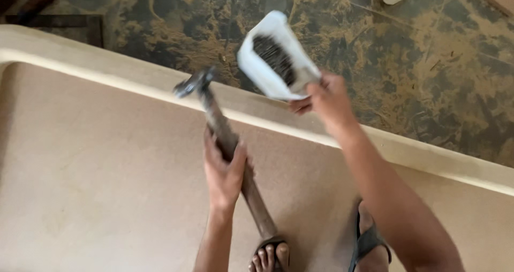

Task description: The person hammers nails into several wooden strips to attach them to a larger board, handling one nail at a time and using a hammer.

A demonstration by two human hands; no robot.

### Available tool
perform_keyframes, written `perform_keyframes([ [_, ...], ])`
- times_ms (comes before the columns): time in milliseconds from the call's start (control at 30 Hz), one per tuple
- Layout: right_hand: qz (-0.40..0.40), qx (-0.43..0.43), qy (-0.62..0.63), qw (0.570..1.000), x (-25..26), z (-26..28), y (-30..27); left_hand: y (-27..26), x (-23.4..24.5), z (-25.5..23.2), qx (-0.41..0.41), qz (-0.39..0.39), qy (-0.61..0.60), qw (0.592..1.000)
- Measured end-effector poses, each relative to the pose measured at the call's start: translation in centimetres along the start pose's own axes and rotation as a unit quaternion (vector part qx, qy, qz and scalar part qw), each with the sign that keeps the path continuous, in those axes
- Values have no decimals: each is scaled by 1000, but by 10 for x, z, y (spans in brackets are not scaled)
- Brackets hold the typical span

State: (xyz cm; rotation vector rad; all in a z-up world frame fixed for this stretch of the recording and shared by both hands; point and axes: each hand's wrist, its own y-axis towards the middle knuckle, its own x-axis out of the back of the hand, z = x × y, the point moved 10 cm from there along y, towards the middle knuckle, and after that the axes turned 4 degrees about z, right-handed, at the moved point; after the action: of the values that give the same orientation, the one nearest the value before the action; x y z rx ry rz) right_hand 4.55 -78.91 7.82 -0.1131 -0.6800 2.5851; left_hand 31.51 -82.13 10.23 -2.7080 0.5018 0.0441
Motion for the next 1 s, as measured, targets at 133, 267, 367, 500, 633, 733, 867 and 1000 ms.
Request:
perform_keyframes([
  [133,-30,-7,-99,995,66,-30,82,67,-58,29,112,21,0,994],
  [267,-111,-125,-5,986,137,-112,136,113,-109,47,85,32,-48,995],
  [367,-158,-153,100,970,167,-167,166,169,-131,68,45,-3,-9,999],
  [500,-196,-81,179,961,178,-186,195,254,-146,115,5,-37,83,996],
  [633,-211,-136,162,954,209,-158,158,324,-165,158,-32,24,190,981],
  [733,-130,-78,51,987,234,-122,121,329,-185,229,244,60,-38,967],
  [867,-151,-156,30,976,263,-146,76,329,-217,220,204,94,-16,974],
  [1000,-156,-185,46,969,264,-179,63,301,-227,226,303,121,-64,943],
])
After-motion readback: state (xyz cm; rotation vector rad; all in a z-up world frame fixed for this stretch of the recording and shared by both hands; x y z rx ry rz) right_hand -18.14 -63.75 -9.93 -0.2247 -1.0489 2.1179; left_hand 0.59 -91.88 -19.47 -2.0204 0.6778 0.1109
